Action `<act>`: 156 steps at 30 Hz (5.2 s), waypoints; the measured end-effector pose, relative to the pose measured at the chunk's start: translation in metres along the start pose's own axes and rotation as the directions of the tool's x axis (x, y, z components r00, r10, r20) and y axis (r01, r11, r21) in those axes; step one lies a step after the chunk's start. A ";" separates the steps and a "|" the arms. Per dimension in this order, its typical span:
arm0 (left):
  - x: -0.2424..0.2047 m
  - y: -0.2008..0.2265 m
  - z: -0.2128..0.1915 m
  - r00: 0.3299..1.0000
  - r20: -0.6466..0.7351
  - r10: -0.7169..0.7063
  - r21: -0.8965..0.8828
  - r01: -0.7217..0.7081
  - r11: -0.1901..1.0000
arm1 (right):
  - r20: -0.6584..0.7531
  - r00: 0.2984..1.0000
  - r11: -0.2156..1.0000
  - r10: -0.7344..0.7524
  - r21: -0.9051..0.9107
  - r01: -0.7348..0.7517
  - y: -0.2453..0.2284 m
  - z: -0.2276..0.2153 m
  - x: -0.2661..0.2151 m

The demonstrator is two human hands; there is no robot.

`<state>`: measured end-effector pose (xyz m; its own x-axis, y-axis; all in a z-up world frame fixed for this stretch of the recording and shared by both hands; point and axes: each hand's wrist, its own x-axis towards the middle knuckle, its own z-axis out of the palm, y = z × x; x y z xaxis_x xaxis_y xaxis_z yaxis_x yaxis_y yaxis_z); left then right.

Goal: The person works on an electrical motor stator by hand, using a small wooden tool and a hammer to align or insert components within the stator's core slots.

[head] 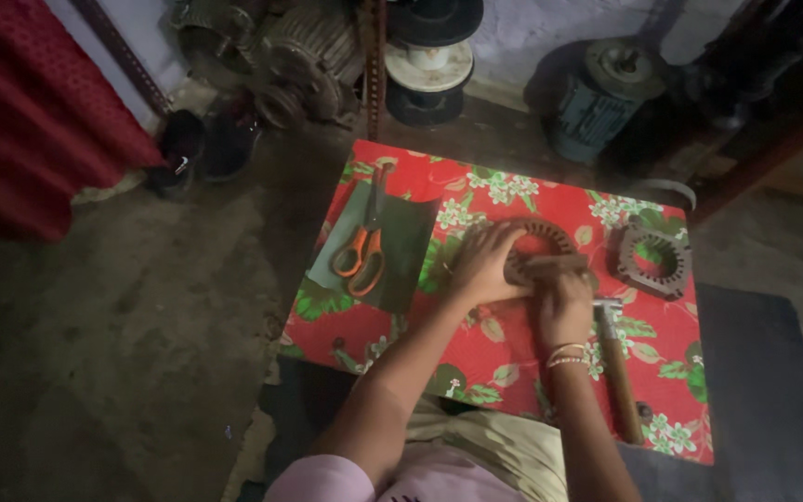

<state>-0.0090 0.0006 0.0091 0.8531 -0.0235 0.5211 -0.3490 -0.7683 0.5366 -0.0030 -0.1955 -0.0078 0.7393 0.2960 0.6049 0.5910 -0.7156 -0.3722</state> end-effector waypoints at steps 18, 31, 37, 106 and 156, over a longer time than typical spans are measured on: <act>-0.002 -0.003 0.003 0.998 0.032 -0.055 0.017 0.054 0.998 | -0.002 0.998 0.992 0.062 0.113 -0.061 -0.021 -0.013 0.006; -0.002 -0.009 0.013 0.999 0.024 -0.043 -0.018 0.043 0.999 | -0.013 0.983 0.980 -0.186 -0.081 0.184 -0.037 -0.020 0.014; -0.003 -0.003 0.008 0.999 -0.005 -0.035 -0.021 0.035 0.999 | -0.034 0.999 0.993 -0.017 0.120 0.021 -0.043 -0.025 0.026; -0.004 -0.008 0.013 0.997 0.019 -0.068 0.028 0.068 0.997 | 0.068 0.972 0.974 -0.225 0.000 0.226 -0.001 -0.005 -0.007; -0.004 0.013 -0.019 0.991 0.016 -0.133 -0.059 0.133 0.989 | 0.106 0.988 0.988 -0.116 0.116 0.104 0.033 0.009 -0.015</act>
<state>-0.0245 0.0030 0.0266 0.8981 0.0680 0.4344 -0.2543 -0.7256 0.6394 0.0081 -0.2181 -0.0355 0.6956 0.4424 0.5661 0.6979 -0.6030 -0.3863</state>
